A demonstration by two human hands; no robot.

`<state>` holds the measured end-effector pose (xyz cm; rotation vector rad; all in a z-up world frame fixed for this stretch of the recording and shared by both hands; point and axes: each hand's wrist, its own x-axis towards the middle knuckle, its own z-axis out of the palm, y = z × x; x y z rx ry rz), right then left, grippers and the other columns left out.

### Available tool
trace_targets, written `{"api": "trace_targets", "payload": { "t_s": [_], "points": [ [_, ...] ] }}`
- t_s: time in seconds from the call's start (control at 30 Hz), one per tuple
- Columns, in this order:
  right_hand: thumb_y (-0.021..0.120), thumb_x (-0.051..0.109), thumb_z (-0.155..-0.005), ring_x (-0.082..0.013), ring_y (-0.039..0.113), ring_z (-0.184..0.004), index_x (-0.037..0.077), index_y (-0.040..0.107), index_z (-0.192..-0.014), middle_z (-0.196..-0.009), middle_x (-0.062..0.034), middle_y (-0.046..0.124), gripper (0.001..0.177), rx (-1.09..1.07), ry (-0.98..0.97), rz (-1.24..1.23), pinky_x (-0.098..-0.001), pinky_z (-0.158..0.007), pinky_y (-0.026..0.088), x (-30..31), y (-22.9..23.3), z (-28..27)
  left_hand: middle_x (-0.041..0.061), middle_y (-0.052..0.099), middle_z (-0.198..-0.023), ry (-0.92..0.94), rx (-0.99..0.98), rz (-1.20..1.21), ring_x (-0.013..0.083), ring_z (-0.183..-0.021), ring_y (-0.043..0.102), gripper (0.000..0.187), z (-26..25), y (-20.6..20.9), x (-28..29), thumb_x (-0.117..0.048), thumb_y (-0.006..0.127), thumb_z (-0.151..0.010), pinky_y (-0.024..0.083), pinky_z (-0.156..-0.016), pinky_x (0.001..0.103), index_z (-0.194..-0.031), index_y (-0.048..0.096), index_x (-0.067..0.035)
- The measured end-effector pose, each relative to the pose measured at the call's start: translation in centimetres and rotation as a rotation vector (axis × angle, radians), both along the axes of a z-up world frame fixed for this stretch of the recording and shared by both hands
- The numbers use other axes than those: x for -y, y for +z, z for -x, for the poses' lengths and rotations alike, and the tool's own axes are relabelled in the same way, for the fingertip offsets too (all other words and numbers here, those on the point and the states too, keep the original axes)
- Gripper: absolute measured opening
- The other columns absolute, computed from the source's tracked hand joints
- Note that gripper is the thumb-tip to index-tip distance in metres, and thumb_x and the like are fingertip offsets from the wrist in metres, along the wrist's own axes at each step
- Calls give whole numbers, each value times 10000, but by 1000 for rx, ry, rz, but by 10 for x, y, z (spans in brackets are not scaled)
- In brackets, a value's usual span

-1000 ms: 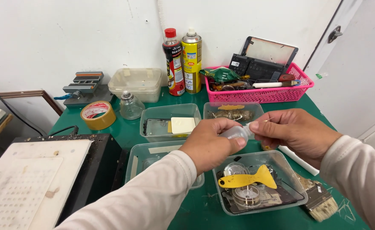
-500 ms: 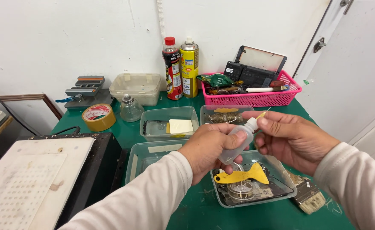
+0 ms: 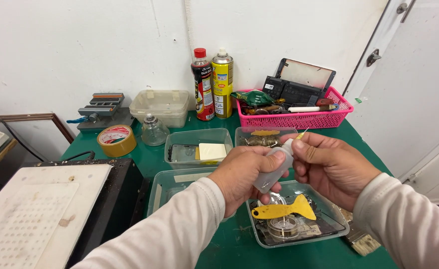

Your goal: The recorder prepares materials at a workbench, cleaning a brush, handling a small bottle, and pulling wire from a spool.

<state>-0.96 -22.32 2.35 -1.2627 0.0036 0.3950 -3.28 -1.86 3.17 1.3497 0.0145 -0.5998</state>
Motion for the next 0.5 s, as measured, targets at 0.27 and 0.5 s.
{"api": "trace_targets", "payload": {
  "t_s": [0.27, 0.5],
  "points": [
    [626, 579, -1003, -205, 528, -849, -21, 546, -1304, -1057, -93, 597, 676, 62, 117, 35, -430, -839, 474, 0, -11, -5, 78, 697, -962, -110, -52, 219, 178, -725, 637, 430, -9, -13, -8, -381, 591, -971, 480, -495, 290, -1240, 642, -49],
    [500, 589, -888, -215, 648, -1098, 8, 594, -1395, -1272, -105, 726, 777, -63, 61, 37, -430, -1025, 464, -45, 5, 11, 104, 731, -1032, -45, 145, -48, 191, -769, 672, 507, -17, -26, 1, -377, 681, -951, 492, -534, 312, -1284, 662, 5]
  ]
}}
